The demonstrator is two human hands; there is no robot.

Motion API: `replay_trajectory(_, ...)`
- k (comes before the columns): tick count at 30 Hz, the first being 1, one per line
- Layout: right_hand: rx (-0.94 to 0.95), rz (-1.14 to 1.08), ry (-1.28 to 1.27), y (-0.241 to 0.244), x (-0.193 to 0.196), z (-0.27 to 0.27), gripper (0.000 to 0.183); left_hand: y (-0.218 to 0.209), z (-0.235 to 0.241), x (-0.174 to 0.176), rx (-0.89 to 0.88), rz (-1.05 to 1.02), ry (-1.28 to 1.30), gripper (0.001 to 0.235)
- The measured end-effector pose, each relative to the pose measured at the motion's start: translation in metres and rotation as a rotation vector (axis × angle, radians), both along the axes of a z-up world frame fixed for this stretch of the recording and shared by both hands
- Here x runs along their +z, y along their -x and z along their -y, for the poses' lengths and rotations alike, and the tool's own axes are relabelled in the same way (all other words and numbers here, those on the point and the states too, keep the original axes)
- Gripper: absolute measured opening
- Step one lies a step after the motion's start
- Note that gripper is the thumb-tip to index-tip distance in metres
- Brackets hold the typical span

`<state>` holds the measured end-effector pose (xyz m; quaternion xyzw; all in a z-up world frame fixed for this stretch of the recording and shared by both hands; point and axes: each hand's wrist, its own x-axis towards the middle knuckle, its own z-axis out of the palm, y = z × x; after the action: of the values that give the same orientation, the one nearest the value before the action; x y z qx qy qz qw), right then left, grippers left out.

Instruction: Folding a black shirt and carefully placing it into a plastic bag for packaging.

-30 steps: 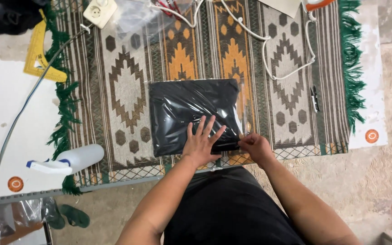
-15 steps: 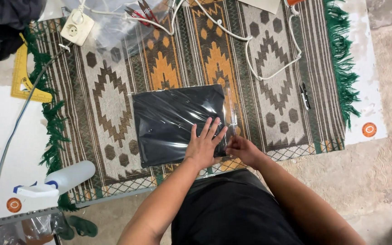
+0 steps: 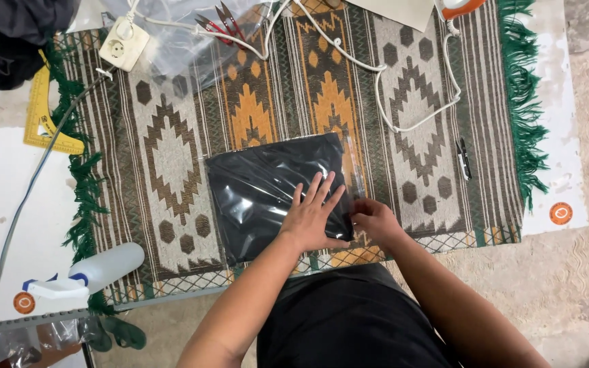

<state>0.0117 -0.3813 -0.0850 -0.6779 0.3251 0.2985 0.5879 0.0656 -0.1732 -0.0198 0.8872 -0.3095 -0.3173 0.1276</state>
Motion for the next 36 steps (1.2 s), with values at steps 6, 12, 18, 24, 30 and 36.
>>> replay_trajectory(6, -0.145, -0.106, -0.248, -0.009, 0.008, -0.016, 0.042, -0.002, 0.007, -0.021, -0.049, 0.027, -0.042, 0.102)
replay_trajectory(12, -0.095, -0.146, -0.385, -0.006, -0.015, -0.007, 0.032, 0.003, 0.01, -0.028, -0.041, 0.09, -0.02, 0.1)
replay_trajectory(18, -0.102, -0.104, -0.287, -0.031, 0.014, -0.002, 0.046, -0.004, 0.01, -0.03, 0.099, 0.03, 0.118, 0.099)
replay_trajectory(24, -0.388, 0.047, -0.15, -0.051, -0.026, -0.015, 0.033, -0.035, 0.007, -0.032, 0.084, 0.141, 0.089, 0.096)
replay_trajectory(30, -0.401, 0.005, -0.418, -0.058, -0.02, -0.024, 0.047, -0.045, 0.02, -0.024, 0.031, 0.088, -0.009, 0.101)
replay_trajectory(36, -0.234, -0.12, -0.517, -0.074, 0.003, -0.018, 0.084, -0.048, 0.021, -0.026, 0.032, 0.004, 0.023, 0.1)
